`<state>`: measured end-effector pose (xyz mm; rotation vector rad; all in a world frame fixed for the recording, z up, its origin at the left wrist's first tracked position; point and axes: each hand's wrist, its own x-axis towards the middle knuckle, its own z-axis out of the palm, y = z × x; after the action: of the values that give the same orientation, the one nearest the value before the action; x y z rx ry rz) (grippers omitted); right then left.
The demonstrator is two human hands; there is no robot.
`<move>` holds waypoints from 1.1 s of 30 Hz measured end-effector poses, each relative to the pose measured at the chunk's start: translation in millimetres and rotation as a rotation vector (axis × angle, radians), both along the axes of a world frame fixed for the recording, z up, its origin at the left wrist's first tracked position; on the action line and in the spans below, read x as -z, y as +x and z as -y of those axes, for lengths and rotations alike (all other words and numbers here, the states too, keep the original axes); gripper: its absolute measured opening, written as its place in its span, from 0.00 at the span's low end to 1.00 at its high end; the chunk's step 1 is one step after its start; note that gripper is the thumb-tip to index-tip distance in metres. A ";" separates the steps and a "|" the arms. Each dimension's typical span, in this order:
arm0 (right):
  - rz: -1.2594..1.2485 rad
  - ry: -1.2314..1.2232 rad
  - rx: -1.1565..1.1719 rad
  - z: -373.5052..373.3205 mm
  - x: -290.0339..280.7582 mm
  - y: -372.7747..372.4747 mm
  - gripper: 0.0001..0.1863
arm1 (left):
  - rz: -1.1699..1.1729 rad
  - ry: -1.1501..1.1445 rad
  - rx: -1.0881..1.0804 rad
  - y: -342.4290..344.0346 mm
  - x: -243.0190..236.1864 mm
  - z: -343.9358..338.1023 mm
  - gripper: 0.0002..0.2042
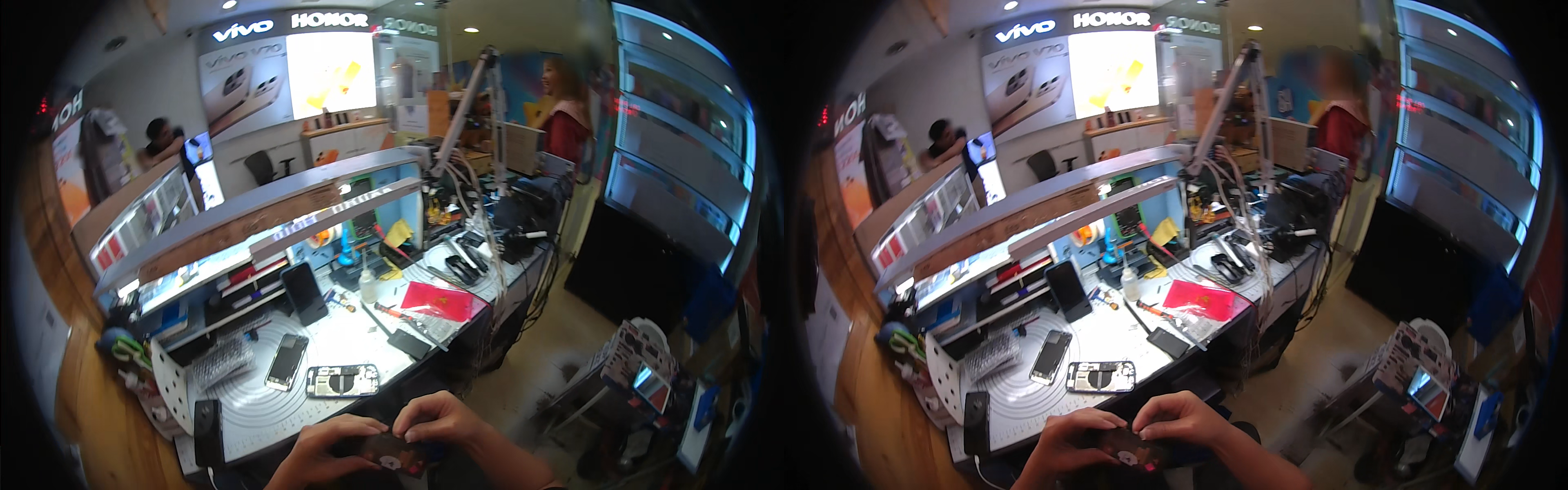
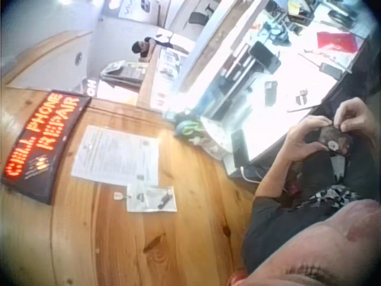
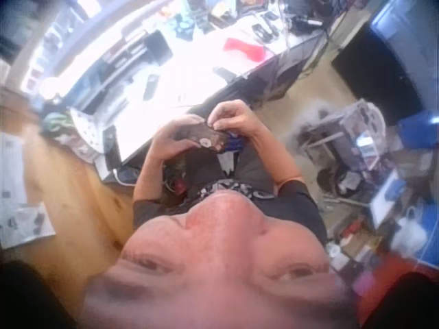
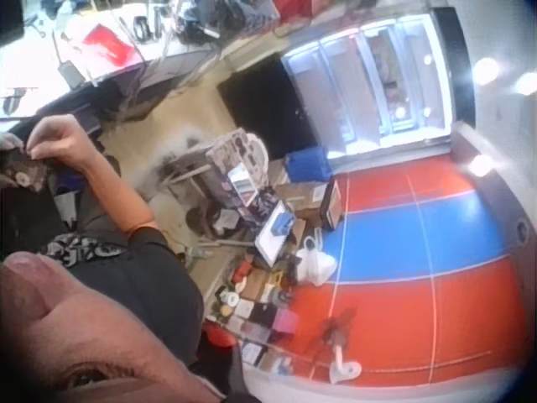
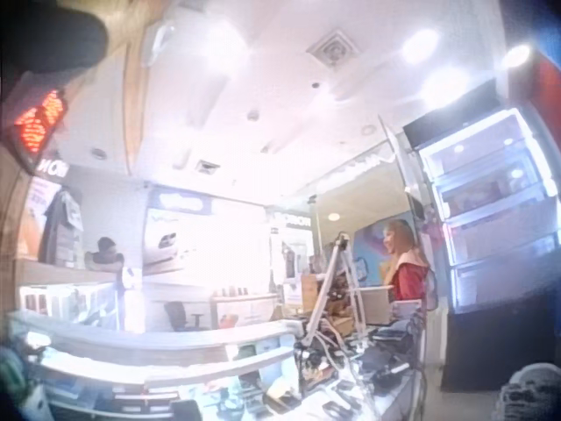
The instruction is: The person disassembles a mobile phone using a pry tool to remove the battery, then opens a small packet to remove a new component and places it into the phone chassis.
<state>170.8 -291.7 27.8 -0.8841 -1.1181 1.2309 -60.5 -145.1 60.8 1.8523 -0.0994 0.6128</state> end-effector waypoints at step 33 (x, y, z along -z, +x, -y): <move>0.322 0.123 0.239 -12.7 -1.1 -28.1 0.09 | 0.148 0.370 -0.218 -8.9 25.1 -13.2 0.26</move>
<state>142.8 -279.0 28.9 -1.1119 -1.2845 0.8327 -69.4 -131.9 35.7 2.1899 -0.1147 0.9329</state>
